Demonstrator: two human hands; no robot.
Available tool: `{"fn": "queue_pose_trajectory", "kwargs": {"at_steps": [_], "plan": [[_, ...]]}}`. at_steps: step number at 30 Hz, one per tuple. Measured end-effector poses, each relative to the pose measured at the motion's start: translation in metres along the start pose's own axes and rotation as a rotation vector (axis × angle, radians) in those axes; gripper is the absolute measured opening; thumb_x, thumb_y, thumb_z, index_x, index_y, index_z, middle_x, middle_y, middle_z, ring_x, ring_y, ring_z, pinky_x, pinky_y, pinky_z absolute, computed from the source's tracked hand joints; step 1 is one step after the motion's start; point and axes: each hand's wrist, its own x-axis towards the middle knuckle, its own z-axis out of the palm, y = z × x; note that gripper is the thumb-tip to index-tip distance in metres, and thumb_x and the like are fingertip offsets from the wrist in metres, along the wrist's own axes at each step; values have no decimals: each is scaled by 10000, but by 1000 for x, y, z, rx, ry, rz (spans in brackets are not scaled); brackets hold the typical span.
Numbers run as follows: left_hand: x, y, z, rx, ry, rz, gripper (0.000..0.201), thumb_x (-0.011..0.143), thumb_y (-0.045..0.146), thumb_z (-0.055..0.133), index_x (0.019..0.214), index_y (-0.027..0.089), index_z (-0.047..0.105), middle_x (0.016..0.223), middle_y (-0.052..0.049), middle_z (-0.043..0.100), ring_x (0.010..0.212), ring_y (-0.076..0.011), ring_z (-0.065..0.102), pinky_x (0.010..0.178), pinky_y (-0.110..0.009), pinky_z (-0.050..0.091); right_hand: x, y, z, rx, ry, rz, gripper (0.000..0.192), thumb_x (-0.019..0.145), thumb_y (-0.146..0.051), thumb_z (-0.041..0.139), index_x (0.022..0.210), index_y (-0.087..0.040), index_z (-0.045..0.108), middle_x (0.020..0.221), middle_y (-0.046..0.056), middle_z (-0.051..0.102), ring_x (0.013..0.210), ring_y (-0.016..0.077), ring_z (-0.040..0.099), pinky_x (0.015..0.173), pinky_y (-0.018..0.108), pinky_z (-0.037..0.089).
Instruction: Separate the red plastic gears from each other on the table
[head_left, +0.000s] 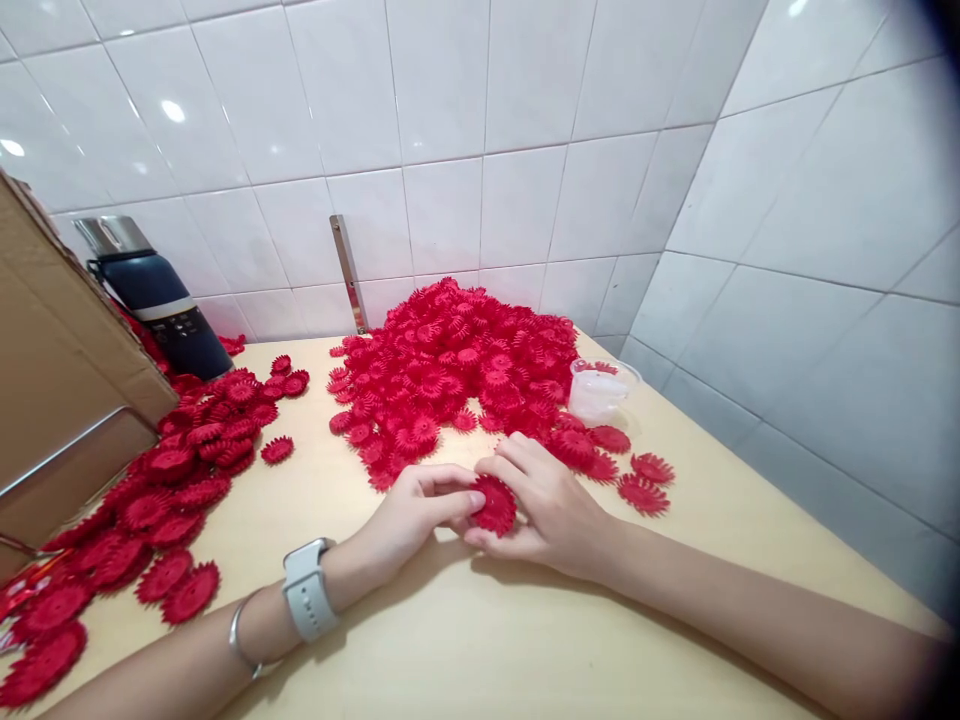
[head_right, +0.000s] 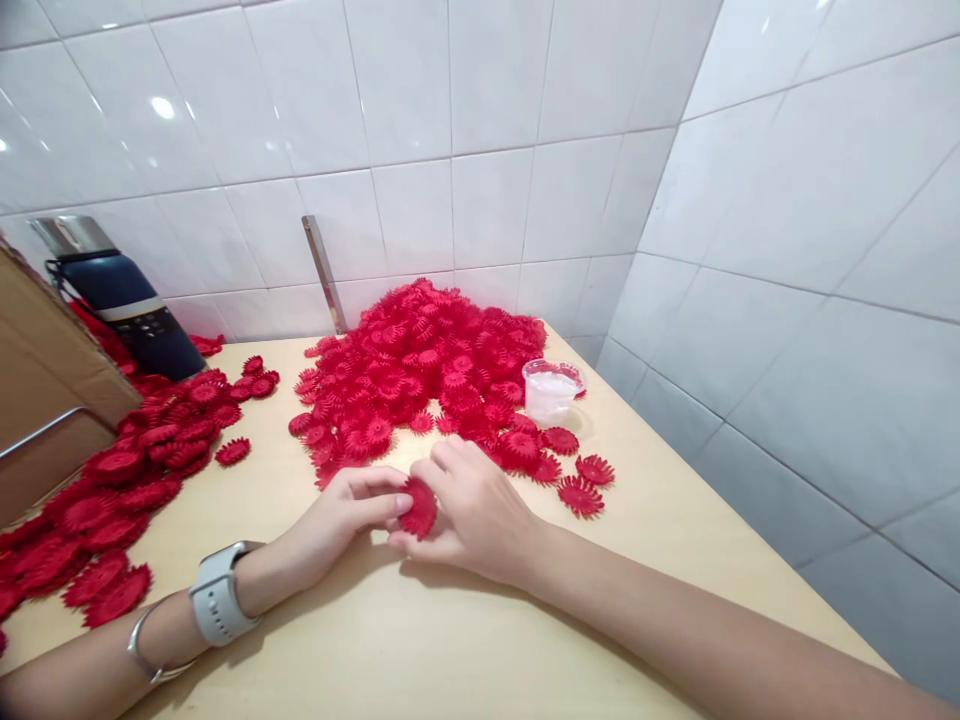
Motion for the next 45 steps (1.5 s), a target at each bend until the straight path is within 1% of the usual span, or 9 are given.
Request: {"fn": "queue_pose_trajectory", "kwargs": {"at_steps": [4, 9, 11, 16, 22, 30, 38, 42, 45], "plan": [[-1, -3, -2, 87, -85, 3, 105, 683, 173, 619, 729, 101, 679, 664, -37, 653, 622, -119, 568, 641, -221, 428, -1, -2, -1, -98, 80, -114, 226, 712, -297, 525, 542, -173, 444, 558, 4, 372, 545, 137, 324, 496, 262, 277], [-1, -1, 1, -21, 32, -18, 244, 744, 304, 565, 821, 88, 650, 745, -84, 663, 706, -166, 614, 725, -289, 462, -3, -2, -3, -76, 137, -145, 263, 754, -117, 444, 505, -179, 386, 511, -7, 363, 531, 125, 307, 482, 245, 262], [-1, -1, 2, -7, 8, -13, 262, 759, 316, 547, 834, 86, 646, 767, -91, 659, 734, -170, 610, 744, -295, 459, -3, -1, -4, -60, 138, -158, 289, 754, -89, 439, 492, -180, 359, 485, -11, 356, 516, 122, 297, 473, 245, 247], [-4, -5, 3, 151, -115, 30, 204, 627, 245, 690, 779, 121, 637, 755, -37, 628, 717, -140, 573, 721, -256, 444, -2, 0, -4, -102, 114, -137, 288, 795, -159, 413, 512, -181, 366, 485, 4, 385, 517, 133, 301, 480, 264, 243], [-5, -5, 8, 262, -53, 44, 244, 599, 261, 707, 767, 123, 596, 710, -1, 560, 648, -116, 511, 634, -233, 417, 0, -1, 1, -214, 68, -53, 227, 742, -225, 418, 530, -194, 344, 514, 24, 411, 527, 150, 316, 479, 278, 242], [-5, -3, 5, 236, -4, 76, 131, 737, 225, 570, 774, 127, 648, 729, -27, 617, 700, -142, 534, 654, -230, 400, 2, -5, 0, -143, -10, 59, 186, 642, -319, 503, 565, -185, 399, 569, 19, 428, 560, 149, 365, 514, 271, 293], [-4, 0, 2, 238, 4, 43, 99, 702, 168, 583, 668, 118, 661, 608, -5, 588, 598, -121, 503, 582, -223, 377, 1, -5, 1, -163, -17, 10, 261, 676, -387, 503, 546, -183, 407, 547, 26, 448, 540, 147, 370, 492, 271, 289], [-3, 0, 2, 184, 3, 12, 125, 679, 219, 632, 757, 130, 673, 725, -28, 647, 694, -148, 568, 657, -235, 426, 1, -4, 0, -165, 17, -24, 197, 705, -280, 471, 545, -178, 416, 527, 19, 442, 520, 139, 357, 475, 261, 270], [-2, 0, 4, 92, -13, 8, 199, 728, 284, 593, 849, 146, 667, 808, -44, 664, 776, -167, 597, 730, -266, 459, 2, -3, -1, -174, 87, -65, 239, 737, -210, 458, 508, -180, 397, 486, 9, 409, 498, 130, 330, 460, 257, 250]]}}
